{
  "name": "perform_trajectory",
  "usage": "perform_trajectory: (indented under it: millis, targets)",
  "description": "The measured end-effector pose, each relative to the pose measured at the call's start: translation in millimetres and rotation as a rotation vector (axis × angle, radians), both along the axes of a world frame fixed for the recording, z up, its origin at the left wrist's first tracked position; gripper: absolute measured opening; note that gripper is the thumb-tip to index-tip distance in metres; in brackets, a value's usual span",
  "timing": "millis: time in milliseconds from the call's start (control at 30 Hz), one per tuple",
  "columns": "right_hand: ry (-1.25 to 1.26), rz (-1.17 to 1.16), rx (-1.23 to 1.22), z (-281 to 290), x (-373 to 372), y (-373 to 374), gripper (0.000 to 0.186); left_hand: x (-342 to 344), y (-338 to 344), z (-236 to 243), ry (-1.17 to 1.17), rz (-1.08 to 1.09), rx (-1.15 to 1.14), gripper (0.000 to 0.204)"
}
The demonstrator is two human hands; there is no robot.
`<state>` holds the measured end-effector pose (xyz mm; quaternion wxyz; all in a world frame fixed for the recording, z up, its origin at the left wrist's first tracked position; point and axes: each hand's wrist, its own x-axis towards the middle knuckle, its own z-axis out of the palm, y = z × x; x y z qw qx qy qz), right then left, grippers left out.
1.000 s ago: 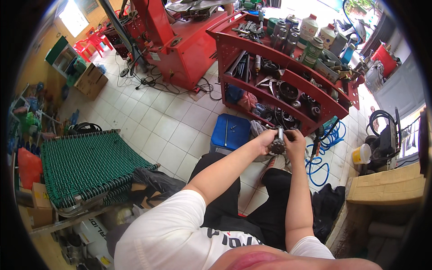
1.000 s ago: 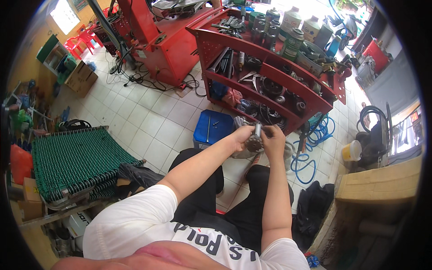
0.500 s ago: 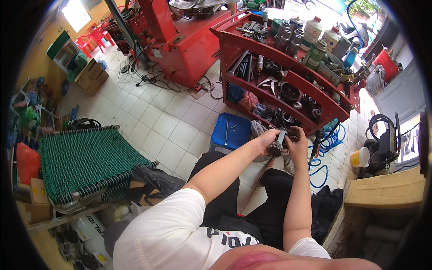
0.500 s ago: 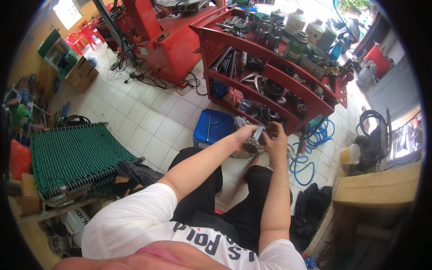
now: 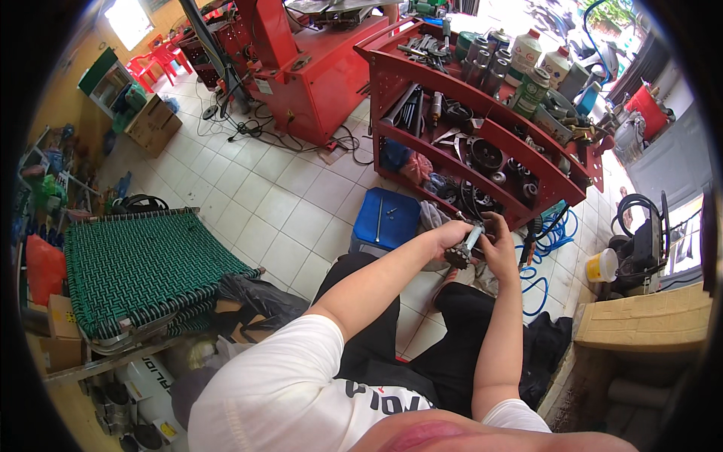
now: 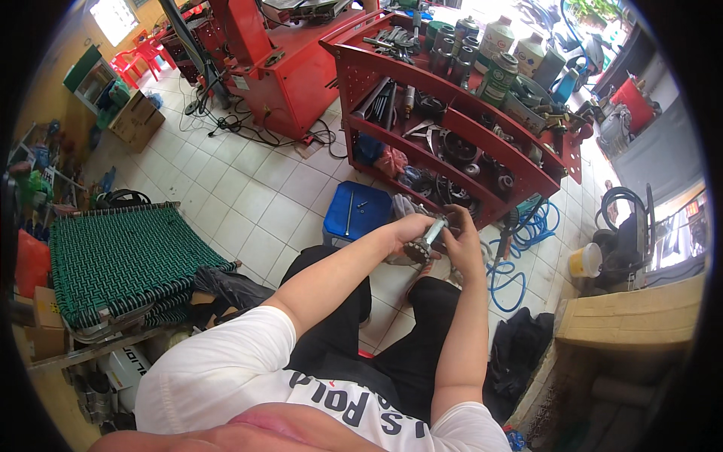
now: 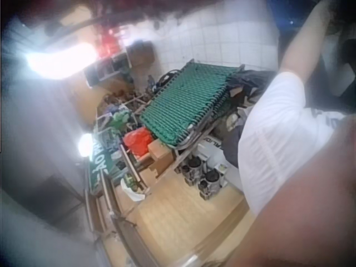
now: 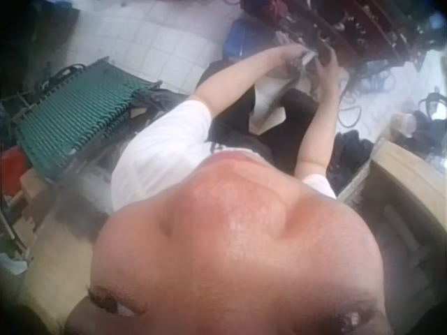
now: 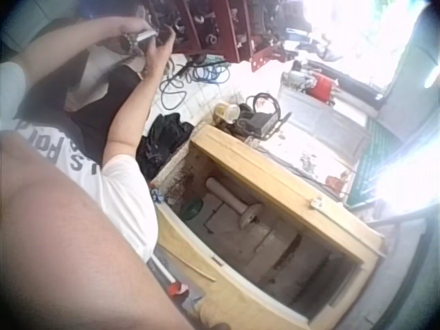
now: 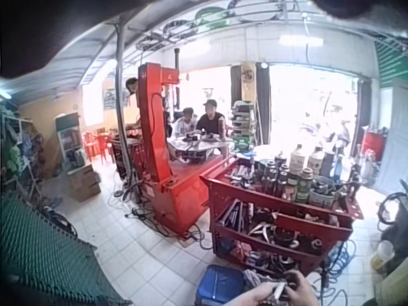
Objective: The person holds a carburetor component by hand, turning it over to inspect the internal parts and using their fingers to check the movement of the throttle linkage.
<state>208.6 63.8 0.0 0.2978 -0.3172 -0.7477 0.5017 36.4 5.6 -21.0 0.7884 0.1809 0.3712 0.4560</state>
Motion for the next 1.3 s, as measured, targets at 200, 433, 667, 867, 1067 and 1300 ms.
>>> perform_trajectory:
  millis: [200,433,667,867,1067,1300]
  targets:
    - [0.021,-0.012,0.006,-4,-2,3,0.049,-2,-2,3,0.001,-0.014,0.020,0.036]
    - [0.013,-0.084,0.022,-8,-5,4,0.047,-3,-2,0,0.030,0.027,-0.004,0.035]
    - [0.023,-0.152,0.050,-21,-12,3,0.041,-3,-2,-1,0.220,0.028,0.016,0.026]
    - [0.070,-0.170,0.001,-21,-14,1,0.035,-9,-1,-5,0.179,0.000,0.127,0.026]
    - [0.046,-0.197,-0.126,-22,-10,4,0.030,-9,1,-4,0.084,0.052,0.100,0.030]
    - [0.250,-0.222,-0.095,-19,-16,3,0.031,-7,7,-12,0.047,0.179,0.223,0.031]
